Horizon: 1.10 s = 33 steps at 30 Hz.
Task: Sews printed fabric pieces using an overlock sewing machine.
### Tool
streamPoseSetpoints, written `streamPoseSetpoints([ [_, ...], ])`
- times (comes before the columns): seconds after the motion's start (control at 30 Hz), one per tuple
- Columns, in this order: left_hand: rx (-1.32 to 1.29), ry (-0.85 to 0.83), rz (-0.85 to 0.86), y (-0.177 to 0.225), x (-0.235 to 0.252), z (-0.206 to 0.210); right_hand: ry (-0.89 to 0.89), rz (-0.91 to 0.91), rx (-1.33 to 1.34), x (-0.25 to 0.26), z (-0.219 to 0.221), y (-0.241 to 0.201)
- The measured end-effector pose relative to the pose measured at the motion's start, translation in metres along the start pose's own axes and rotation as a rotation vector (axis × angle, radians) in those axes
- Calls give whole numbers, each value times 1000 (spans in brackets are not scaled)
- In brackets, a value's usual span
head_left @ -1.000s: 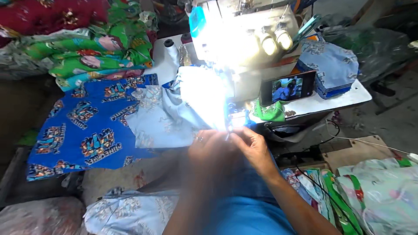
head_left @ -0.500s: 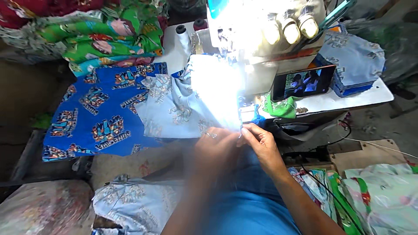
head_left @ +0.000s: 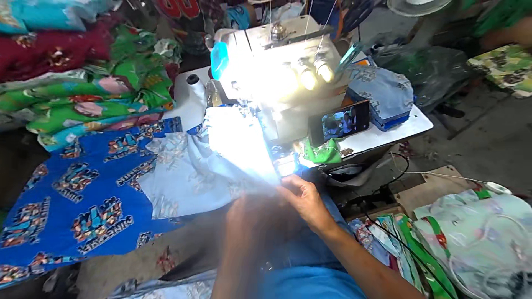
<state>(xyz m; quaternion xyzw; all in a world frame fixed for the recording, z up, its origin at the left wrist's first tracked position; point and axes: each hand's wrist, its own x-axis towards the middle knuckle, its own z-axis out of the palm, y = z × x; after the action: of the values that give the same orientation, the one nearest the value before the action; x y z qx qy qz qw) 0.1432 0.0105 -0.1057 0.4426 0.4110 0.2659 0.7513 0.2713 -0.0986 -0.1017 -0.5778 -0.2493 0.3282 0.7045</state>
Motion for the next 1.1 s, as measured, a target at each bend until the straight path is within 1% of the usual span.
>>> streamPoseSetpoints([
  [0.07,-255,-23,-118,6,0,4,7,-14,1,0,-1,1],
  [0.1,-357,-46,-151,7,-1,5,11,-23,3,0,-1,2],
  [0.17,-484,-60,-164,6,-3,5,21,-28,14,-1,-1,5],
  [0.3,-505,-36,-164,3,-11,6,60,-13,-12,-2,-2,7],
  [0.47,-534,-43,-165,0,-13,1,68,-65,-108,-1,-2,11],
  [0.63,-449,-18,-217,0,-11,2,66,-86,-167,-1,-2,13],
  [0.67,-422,-48,-259,1,-12,3,62,-95,-169,-1,-3,14],
  [0.73,-414,-158,-351,2,-12,4,31,-83,-118,-2,-5,12],
  [0.8,-464,-278,-378,1,-10,2,-53,1,82,-5,-5,0],
  [0.83,-510,-301,-339,2,-9,1,-113,58,208,-8,-6,-7],
  [0.87,-552,-279,-262,7,-9,0,-165,103,317,-10,-5,-13],
  [0.93,-585,-162,-19,22,-8,-5,-224,136,442,-13,-4,-18],
  [1.0,-555,30,233,44,-4,-15,-229,120,432,-13,-3,-15],
  [1.03,-543,118,330,54,-3,-22,-212,120,394,-12,-1,-12],
  [1.1,-466,290,444,68,-7,-36,-182,142,328,-9,2,-8],
])
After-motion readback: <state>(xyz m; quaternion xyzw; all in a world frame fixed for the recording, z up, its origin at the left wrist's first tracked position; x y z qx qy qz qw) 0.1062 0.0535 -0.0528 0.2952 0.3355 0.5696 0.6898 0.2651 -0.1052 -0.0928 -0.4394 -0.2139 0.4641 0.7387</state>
